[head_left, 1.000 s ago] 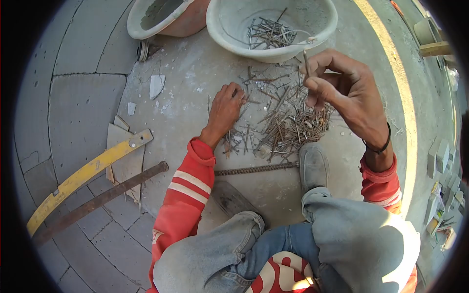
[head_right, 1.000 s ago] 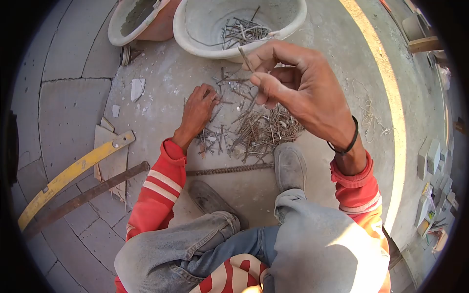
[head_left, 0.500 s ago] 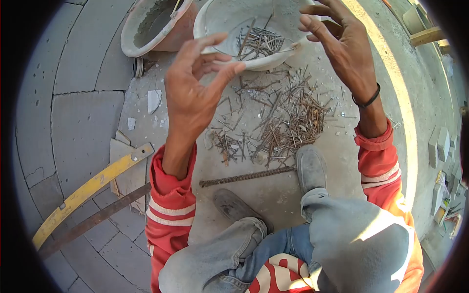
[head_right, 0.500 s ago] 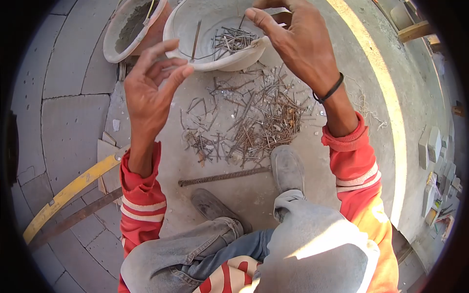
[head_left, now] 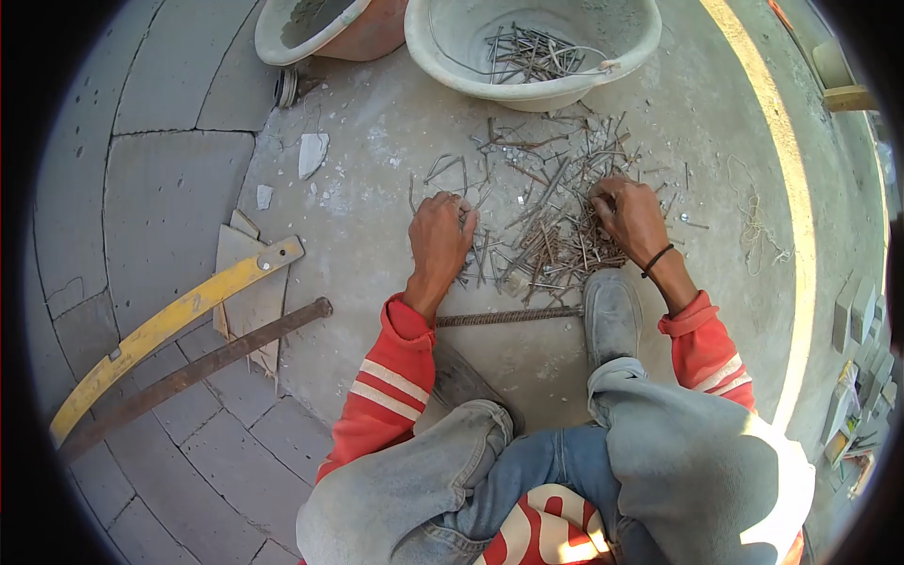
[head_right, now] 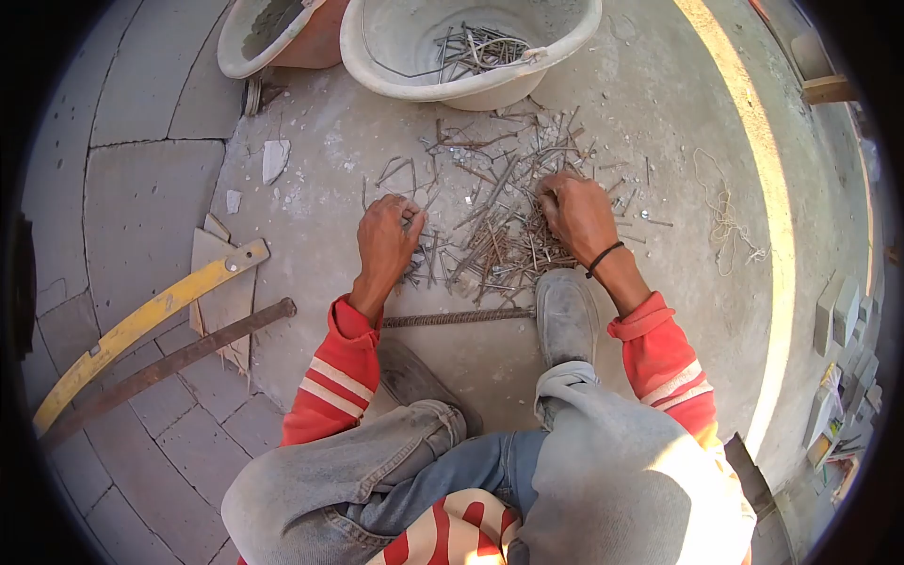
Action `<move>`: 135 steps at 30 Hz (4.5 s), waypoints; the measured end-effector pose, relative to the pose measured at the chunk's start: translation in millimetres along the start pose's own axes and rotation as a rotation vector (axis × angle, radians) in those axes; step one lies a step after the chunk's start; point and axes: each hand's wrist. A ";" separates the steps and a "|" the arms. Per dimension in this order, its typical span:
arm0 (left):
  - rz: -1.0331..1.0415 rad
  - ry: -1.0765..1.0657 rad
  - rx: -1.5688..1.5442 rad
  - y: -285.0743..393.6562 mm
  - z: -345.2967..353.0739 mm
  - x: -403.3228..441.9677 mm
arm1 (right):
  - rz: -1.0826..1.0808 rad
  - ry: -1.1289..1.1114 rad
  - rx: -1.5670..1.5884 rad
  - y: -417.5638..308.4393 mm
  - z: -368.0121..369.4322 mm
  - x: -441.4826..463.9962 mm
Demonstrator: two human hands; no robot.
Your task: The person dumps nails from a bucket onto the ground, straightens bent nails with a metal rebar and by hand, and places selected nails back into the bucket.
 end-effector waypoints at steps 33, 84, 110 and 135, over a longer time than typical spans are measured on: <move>0.423 -0.048 -0.172 80.1 11.6 19.3 | 0.052 0.252 0.933 -58.4 -85.8 15.2; 0.131 0.080 -0.079 69.1 33.7 -13.0 | 0.192 -0.071 -0.178 -6.5 26.6 -12.0; 0.102 -0.231 -0.575 100.9 4.4 14.1 | 0.139 -0.004 0.376 11.9 -11.3 -13.7; 0.412 -0.084 -0.018 84.2 30.4 17.2 | 0.120 0.190 -0.082 53.9 -13.8 -16.7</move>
Point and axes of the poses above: each hand's wrist, its own x-axis towards the middle knuckle, its own z-axis out of the palm, y = z × x, and after that the axes turned 10 degrees about -y, right-handed
